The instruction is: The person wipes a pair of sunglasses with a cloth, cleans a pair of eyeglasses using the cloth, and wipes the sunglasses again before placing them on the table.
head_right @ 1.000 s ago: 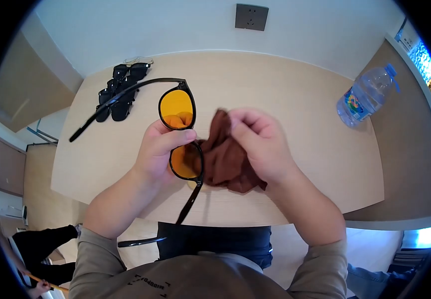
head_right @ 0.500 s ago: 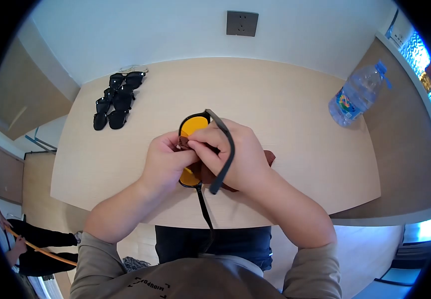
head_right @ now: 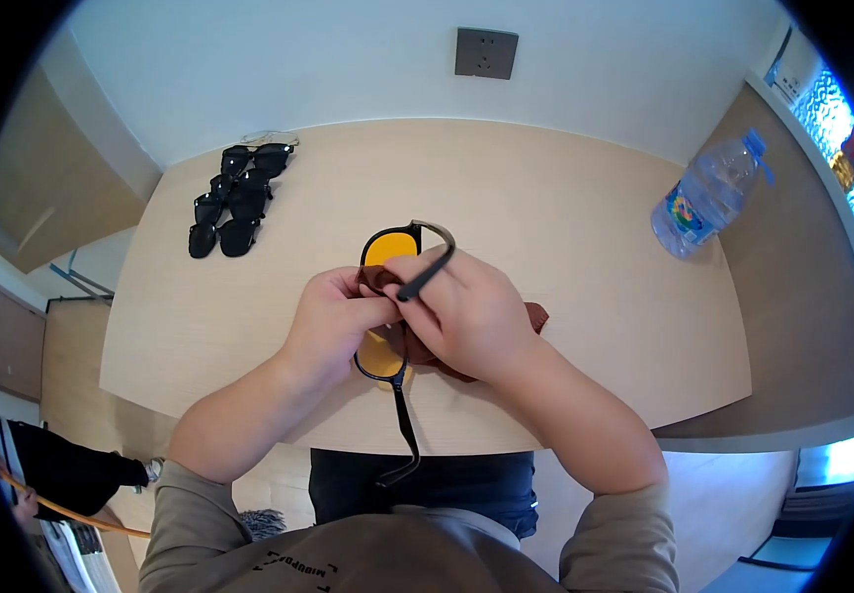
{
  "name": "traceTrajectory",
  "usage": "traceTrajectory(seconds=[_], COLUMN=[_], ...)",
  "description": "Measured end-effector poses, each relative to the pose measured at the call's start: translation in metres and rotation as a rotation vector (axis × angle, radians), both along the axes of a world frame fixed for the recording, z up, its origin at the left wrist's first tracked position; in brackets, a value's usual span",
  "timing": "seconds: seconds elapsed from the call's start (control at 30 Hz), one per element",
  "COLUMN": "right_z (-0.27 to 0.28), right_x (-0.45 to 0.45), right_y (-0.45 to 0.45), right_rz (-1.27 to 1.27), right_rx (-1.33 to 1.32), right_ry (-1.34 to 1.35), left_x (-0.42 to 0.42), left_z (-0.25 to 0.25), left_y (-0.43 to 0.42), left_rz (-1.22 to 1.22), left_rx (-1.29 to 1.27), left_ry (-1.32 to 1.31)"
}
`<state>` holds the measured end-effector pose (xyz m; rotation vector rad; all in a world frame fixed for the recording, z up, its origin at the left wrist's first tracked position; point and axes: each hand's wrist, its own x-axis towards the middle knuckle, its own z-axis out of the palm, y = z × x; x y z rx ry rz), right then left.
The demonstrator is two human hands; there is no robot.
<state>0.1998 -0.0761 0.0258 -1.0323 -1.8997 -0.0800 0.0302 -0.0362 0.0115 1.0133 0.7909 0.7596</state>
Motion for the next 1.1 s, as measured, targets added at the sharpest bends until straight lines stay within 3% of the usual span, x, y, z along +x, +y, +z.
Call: traceTrajectory(seconds=[0.1, 0.2, 0.5, 0.7, 0.83, 0.93, 1.1], right_z=[0.0, 0.003, 0.006, -0.004, 0.008, 0.011, 0.022], right_x=[0.001, 0.009, 0.014, 0.022, 0.03, 0.031, 0.038], right_y=[-0.005, -0.006, -0.004, -0.001, -0.003, -0.007, -0.013], right_rz=[0.012, -0.031, 0.021, 0.118, 0.222, 0.335, 0.317], right_rx=[-0.123, -0.051, 0.022, -0.41, -0.844, -0.877, -0.974], right_ry=[0.147, -0.007, -0.062, 0.539, 0.963, 1.009, 0.923], left_x=[-0.002, -0.001, 0.0, -0.001, 0.0, -0.001, -0.002], left_z=[0.001, -0.001, -0.002, 0.004, 0.006, 0.004, 0.005], left_y=[0.001, 0.002, 0.003, 0.002, 0.0, 0.002, 0.005], left_rz=[-0.01, 0.01, 0.014, 0.002, 0.013, 0.017, 0.028], left_rx=[-0.04, -0.027, -0.032, -0.049, -0.06, -0.056, -0.058], left_ry=[0.01, 0.015, 0.022, 0.036, 0.024, 0.017, -0.014])
